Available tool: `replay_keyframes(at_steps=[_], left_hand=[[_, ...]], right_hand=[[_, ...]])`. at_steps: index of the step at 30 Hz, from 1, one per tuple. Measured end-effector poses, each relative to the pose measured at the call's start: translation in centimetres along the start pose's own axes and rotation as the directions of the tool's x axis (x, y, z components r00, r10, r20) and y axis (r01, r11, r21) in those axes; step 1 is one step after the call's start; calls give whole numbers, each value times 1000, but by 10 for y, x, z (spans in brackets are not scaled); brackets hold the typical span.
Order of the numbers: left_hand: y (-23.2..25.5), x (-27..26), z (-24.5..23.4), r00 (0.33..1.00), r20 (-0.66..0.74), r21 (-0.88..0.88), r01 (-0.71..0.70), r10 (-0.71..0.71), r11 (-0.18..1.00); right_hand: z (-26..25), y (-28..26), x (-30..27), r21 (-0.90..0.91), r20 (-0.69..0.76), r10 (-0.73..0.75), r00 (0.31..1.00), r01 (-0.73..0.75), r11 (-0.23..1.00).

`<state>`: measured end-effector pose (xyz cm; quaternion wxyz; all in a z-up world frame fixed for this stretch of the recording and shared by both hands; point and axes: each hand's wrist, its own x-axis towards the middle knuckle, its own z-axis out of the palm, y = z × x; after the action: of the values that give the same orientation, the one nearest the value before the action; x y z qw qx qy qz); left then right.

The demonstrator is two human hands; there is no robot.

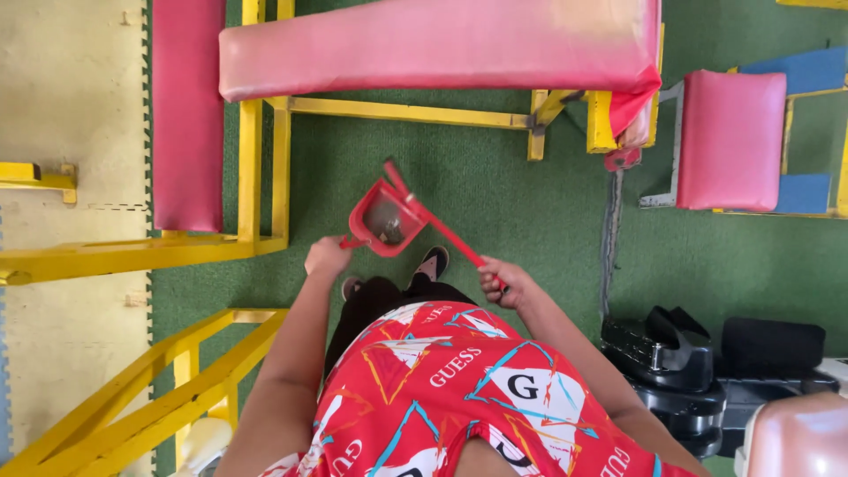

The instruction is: Sweeping the gym floor around equipment using a handheld brush and dustpan.

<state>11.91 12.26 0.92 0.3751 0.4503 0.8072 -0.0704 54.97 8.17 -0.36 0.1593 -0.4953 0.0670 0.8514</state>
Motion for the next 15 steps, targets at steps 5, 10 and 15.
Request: replay_keyframes(at_steps=[5,10,15], left_hand=[[23,23,-12,998,-26,11,-58,58,998],[53,52,-40,998,-20,16,-67,67,998],[88,75,-84,994,26,82,-112,110,990]], right_hand=[[-25,-32,8,119,-68,-138,988,146,982],[-74,-63,17,282,-168,-206,964,247,927],[-148,-104,6,501,-281,-181,943,305,810]])
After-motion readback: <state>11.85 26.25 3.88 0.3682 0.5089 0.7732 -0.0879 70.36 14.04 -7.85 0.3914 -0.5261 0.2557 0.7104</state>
